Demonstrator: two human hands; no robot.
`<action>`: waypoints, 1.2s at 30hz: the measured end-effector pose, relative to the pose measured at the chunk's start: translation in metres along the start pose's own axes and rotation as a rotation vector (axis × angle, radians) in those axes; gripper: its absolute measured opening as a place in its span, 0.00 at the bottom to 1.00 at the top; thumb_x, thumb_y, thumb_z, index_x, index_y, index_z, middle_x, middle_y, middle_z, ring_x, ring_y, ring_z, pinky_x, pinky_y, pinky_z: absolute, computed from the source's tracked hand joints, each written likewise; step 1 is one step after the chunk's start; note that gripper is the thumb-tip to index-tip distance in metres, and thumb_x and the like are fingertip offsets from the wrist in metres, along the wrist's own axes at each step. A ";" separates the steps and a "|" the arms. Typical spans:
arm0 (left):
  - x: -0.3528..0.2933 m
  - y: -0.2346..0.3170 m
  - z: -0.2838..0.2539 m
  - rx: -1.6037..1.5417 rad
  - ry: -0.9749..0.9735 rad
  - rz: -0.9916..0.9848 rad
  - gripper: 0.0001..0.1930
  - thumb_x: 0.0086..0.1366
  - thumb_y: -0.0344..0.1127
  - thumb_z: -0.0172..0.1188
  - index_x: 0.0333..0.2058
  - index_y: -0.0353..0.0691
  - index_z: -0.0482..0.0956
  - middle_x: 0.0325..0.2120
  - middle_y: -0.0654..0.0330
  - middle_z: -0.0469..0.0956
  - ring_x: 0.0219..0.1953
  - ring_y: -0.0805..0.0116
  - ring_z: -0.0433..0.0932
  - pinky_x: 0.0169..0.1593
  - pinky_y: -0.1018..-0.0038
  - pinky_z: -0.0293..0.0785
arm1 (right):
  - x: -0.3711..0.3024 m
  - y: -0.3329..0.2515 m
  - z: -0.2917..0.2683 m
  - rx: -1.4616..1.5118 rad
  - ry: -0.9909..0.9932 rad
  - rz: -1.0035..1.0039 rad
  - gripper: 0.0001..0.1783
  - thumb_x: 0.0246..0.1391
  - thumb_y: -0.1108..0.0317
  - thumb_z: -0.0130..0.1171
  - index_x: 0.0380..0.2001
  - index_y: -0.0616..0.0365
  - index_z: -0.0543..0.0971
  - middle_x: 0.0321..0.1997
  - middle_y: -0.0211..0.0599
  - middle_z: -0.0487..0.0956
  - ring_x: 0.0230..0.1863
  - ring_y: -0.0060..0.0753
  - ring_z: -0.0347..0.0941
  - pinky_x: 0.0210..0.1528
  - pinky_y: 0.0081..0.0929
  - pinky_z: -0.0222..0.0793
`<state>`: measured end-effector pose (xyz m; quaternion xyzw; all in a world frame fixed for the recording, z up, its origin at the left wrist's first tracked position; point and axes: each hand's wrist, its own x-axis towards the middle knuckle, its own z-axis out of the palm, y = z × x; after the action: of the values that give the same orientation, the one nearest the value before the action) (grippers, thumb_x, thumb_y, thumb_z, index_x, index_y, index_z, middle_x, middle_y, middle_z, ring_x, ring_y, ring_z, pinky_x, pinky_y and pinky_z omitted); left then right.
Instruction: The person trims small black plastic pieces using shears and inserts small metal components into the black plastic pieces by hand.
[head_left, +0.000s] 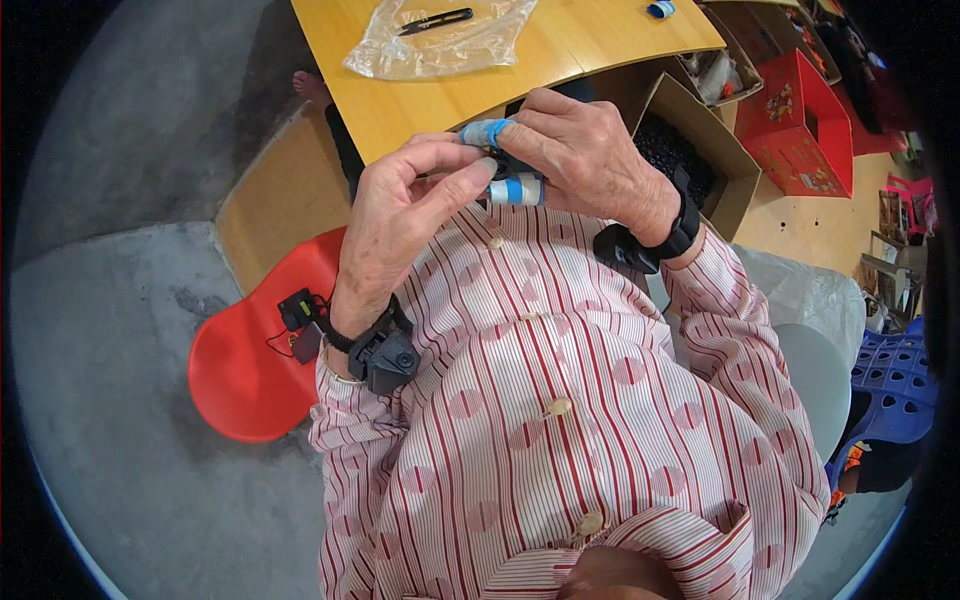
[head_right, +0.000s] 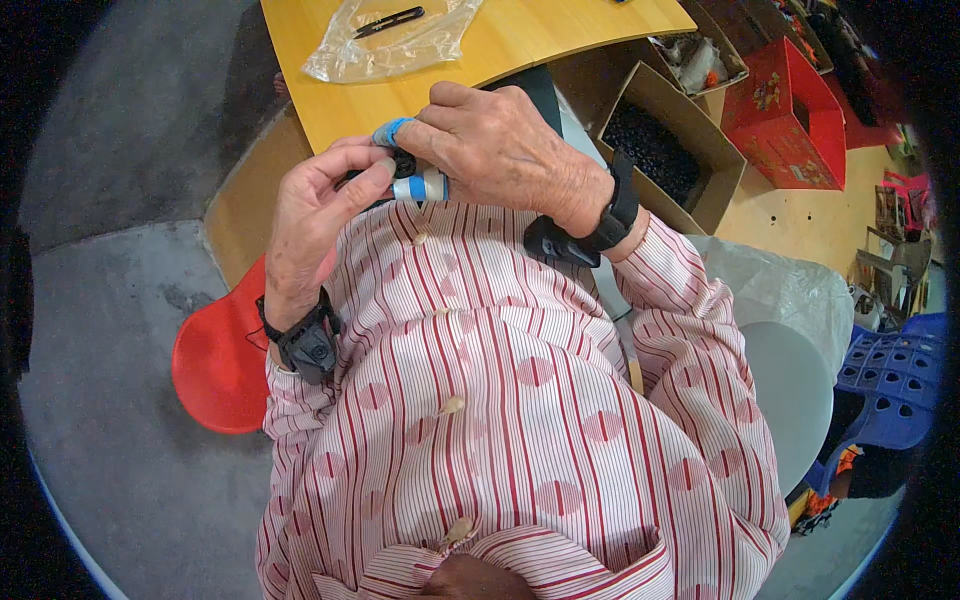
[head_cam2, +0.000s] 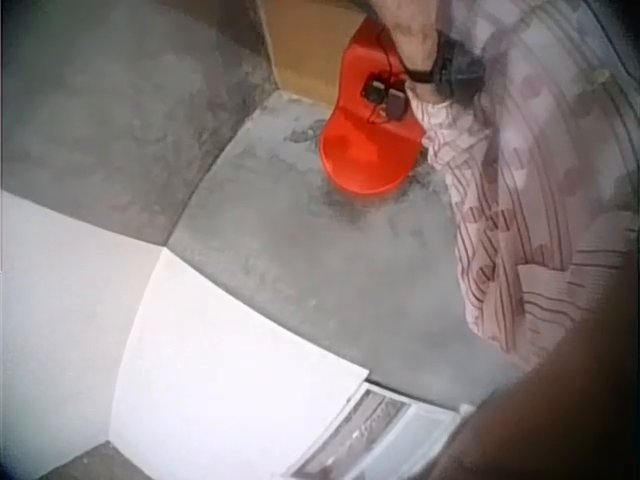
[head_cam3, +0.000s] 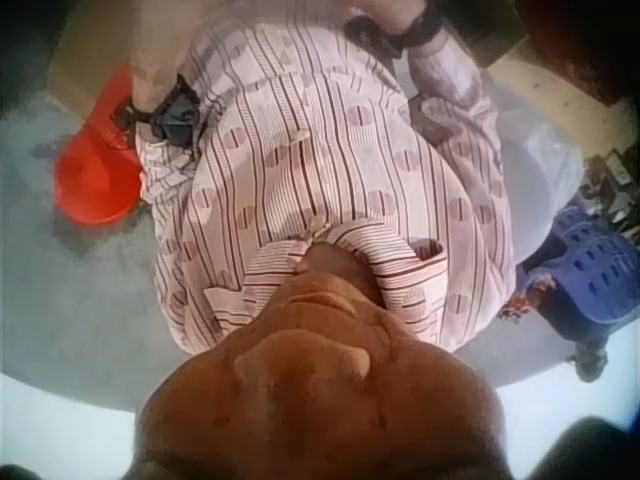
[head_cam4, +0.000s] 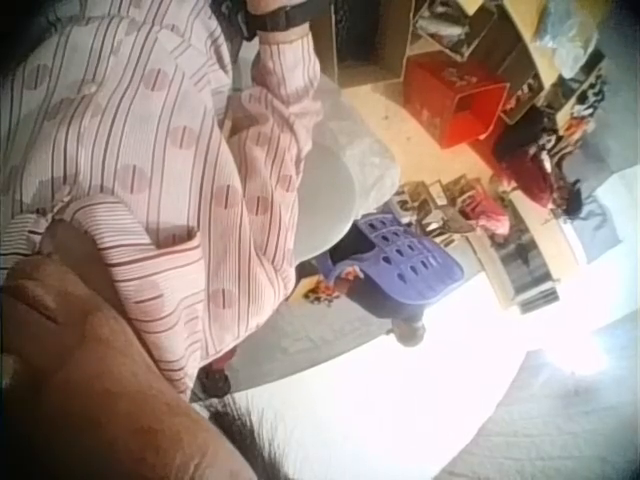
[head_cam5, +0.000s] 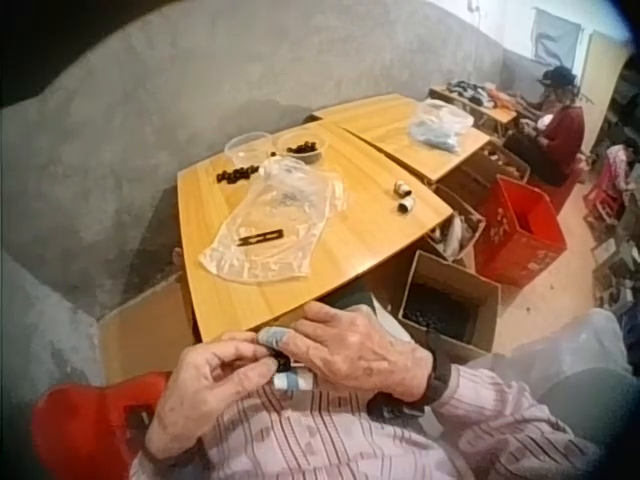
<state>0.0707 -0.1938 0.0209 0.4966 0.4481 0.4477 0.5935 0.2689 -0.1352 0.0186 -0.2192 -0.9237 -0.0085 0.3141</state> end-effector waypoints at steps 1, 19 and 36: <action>0.000 0.000 0.001 -0.002 0.003 -0.001 0.12 0.60 0.33 0.61 0.37 0.29 0.78 0.35 0.60 0.76 0.36 0.74 0.76 0.43 0.80 0.72 | 0.000 0.000 0.000 0.002 -0.002 -0.002 0.18 0.35 0.62 0.65 0.33 0.53 0.74 0.22 0.29 0.72 0.28 0.32 0.71 0.22 0.28 0.70; 0.004 0.000 0.013 0.028 0.040 -0.117 0.13 0.58 0.35 0.59 0.35 0.28 0.78 0.27 0.60 0.78 0.29 0.77 0.74 0.35 0.81 0.71 | -0.002 0.000 0.005 -0.016 -0.020 0.024 0.18 0.34 0.60 0.66 0.32 0.52 0.74 0.20 0.29 0.73 0.27 0.33 0.73 0.22 0.29 0.71; 0.006 0.003 0.013 -0.001 -0.007 -0.174 0.13 0.62 0.36 0.56 0.34 0.29 0.75 0.24 0.61 0.75 0.24 0.77 0.72 0.29 0.81 0.70 | -0.006 0.000 0.004 -0.020 -0.068 0.072 0.18 0.36 0.60 0.66 0.33 0.51 0.74 0.20 0.29 0.74 0.28 0.33 0.74 0.23 0.29 0.70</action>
<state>0.0845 -0.1905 0.0248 0.4569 0.4871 0.3930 0.6321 0.2704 -0.1370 0.0119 -0.2555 -0.9252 0.0007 0.2805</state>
